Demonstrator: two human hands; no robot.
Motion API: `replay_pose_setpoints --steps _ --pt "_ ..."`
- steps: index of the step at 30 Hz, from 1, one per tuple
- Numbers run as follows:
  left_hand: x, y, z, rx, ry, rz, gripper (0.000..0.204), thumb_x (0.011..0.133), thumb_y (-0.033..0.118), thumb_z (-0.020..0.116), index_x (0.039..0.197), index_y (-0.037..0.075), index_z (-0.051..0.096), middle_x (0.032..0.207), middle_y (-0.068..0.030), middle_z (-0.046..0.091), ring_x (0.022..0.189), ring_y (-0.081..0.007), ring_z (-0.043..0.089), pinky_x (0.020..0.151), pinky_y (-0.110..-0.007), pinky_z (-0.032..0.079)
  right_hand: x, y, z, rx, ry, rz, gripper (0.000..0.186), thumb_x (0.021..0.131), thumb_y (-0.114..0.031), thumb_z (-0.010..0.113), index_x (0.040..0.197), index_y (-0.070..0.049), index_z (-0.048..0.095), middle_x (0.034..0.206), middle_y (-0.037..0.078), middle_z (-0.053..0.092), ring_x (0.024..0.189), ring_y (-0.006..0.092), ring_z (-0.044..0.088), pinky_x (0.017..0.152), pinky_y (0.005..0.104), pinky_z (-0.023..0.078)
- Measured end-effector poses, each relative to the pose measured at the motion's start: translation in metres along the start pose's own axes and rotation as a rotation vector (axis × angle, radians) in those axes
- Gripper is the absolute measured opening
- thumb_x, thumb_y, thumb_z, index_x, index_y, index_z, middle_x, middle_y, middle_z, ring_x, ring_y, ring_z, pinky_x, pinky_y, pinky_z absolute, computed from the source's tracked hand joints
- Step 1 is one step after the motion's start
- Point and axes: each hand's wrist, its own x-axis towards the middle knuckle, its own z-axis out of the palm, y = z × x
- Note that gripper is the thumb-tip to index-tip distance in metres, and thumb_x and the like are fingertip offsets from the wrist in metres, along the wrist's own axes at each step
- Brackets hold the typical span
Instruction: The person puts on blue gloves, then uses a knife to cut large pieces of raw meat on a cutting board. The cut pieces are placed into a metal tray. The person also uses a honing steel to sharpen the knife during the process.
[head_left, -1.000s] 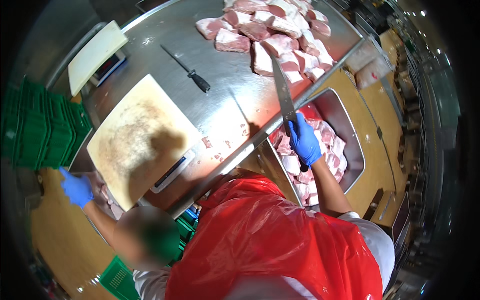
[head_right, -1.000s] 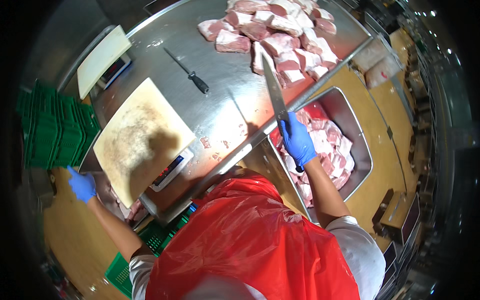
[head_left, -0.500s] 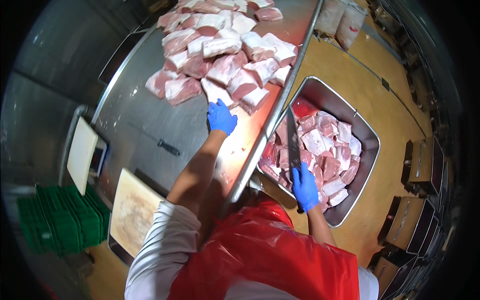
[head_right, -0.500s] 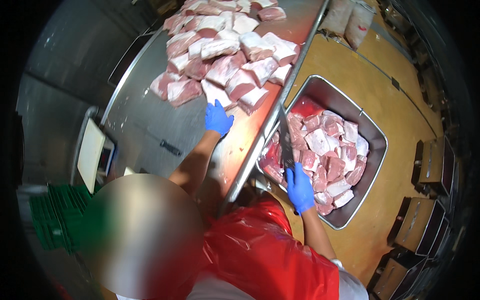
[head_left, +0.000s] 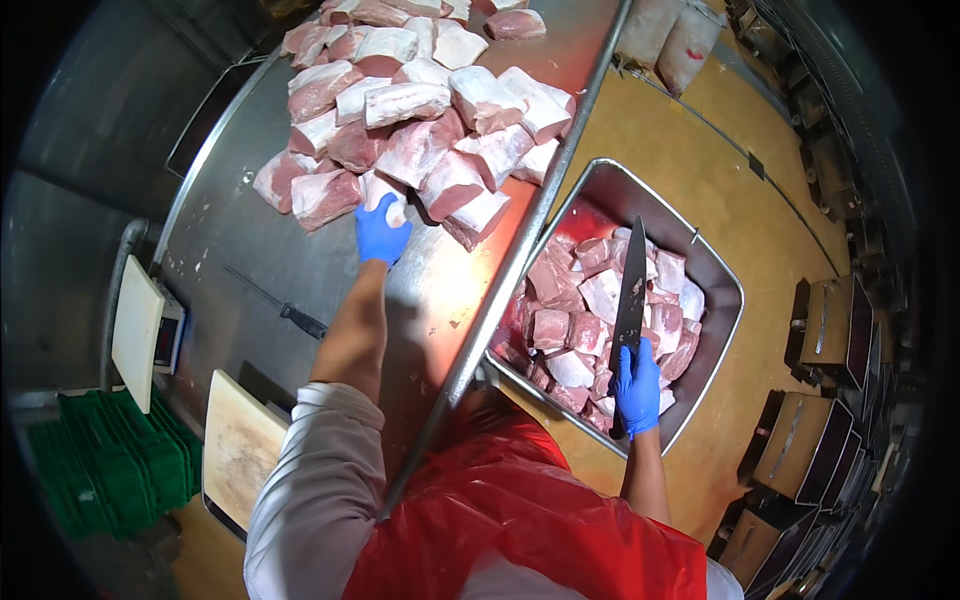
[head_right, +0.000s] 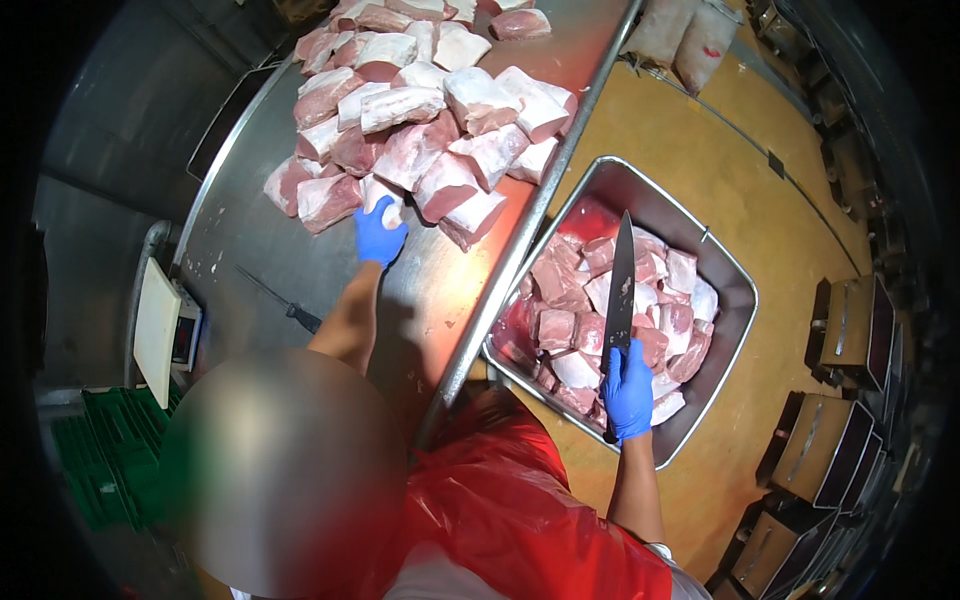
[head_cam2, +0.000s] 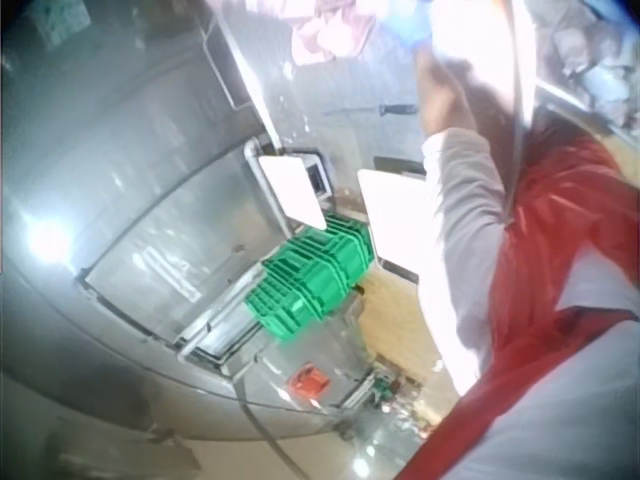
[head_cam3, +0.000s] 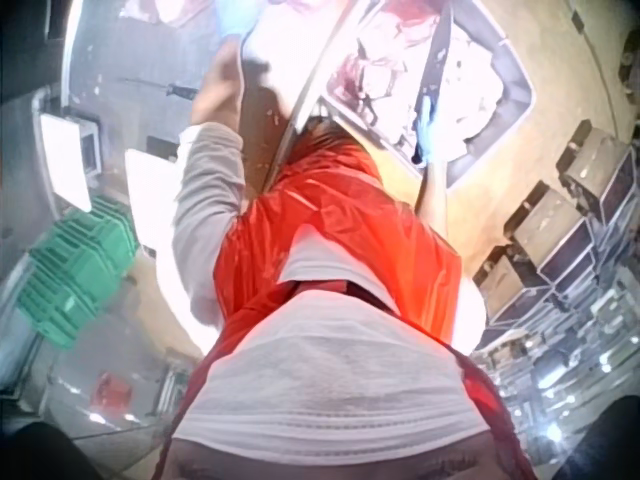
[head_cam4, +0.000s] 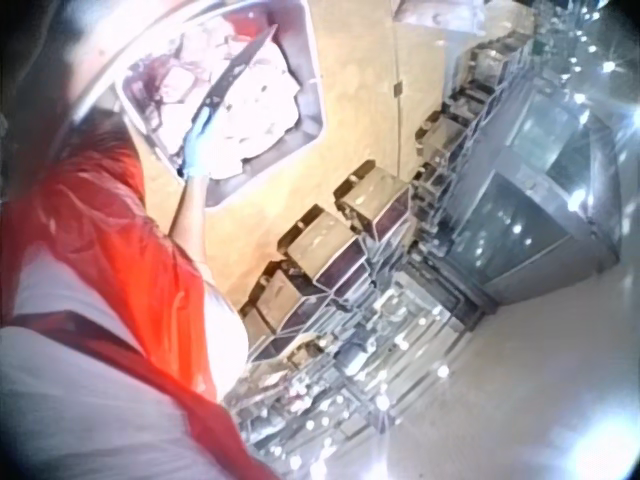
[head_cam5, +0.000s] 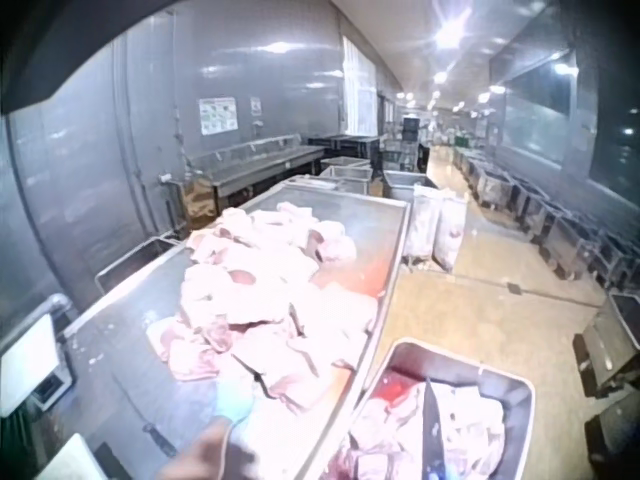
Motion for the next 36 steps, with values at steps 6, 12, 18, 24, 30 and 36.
replay_pose_setpoints --steps 6,12,18,24,30,36 --pt "-0.078 -0.028 -0.038 -1.249 -0.112 -0.25 0.05 0.082 0.022 0.066 0.129 0.008 0.059 0.127 -0.0155 0.06 0.114 -0.0319 0.061 0.096 -0.045 0.051 -0.015 -0.021 0.03 0.17 -0.106 0.095 0.018 0.105 -0.021 0.051 0.106 -0.003 0.051 0.064 0.011 0.057 0.044 0.016 0.054 0.042 0.0341 0.042" --pt "-0.238 -0.011 -0.119 -2.207 -0.129 -0.638 0.049 0.093 0.031 0.051 0.133 0.005 0.055 0.129 -0.0128 0.063 0.114 -0.0308 0.064 0.095 -0.048 0.052 -0.014 -0.032 0.071 -0.04 -0.251 -0.171 0.017 0.103 -0.018 0.053 0.105 -0.001 0.051 0.071 0.019 0.063 0.058 0.0339 0.062 0.055 0.0444 0.047" --pt "-0.341 -0.014 -0.318 -1.631 0.317 -0.284 0.047 0.094 0.033 0.053 0.131 0.004 0.055 0.127 -0.0148 0.063 0.117 -0.0303 0.062 0.097 -0.041 0.05 -0.03 -0.099 0.11 0.039 -0.398 -0.325 0.018 0.106 -0.022 0.05 0.108 -0.004 0.054 0.06 0.008 0.055 0.046 0.0164 0.056 0.042 0.0339 0.042" --pt "-0.45 -0.077 -0.373 -0.035 0.545 -0.351 0.057 0.088 0.03 0.071 0.136 0.005 0.054 0.134 -0.0239 0.056 0.122 -0.0412 0.054 0.102 -0.05 0.045 -0.091 -0.167 0.174 0.036 -0.661 -0.505 0.018 0.107 -0.021 0.05 0.107 -0.003 0.053 0.063 0.007 0.054 0.045 0.0145 0.052 0.042 0.0331 0.04" --pt "-0.529 -0.028 -0.348 -0.123 0.416 -0.374 0.053 0.087 0.022 0.073 0.134 0.003 0.058 0.131 -0.039 0.05 0.12 -0.048 0.056 0.1 -0.043 0.049 -0.156 -0.221 0.213 -0.013 -0.828 -0.743 0.019 0.106 -0.019 0.051 0.103 0.0 0.05 0.065 0.011 0.058 0.047 0.016 0.056 0.044 0.0347 0.041" --pt "-0.626 -0.132 -0.396 -0.24 0.786 -0.565 0.021 0.095 0.014 0.062 0.109 0.001 0.072 0.101 -0.0185 0.074 0.086 -0.0308 0.071 0.082 -0.038 0.055 -0.204 -0.227 0.215 0.114 -0.856 -0.565 0.017 0.106 -0.018 0.052 0.105 -0.001 0.053 0.071 0.006 0.057 0.051 0.0126 0.054 0.046 0.0294 0.044"
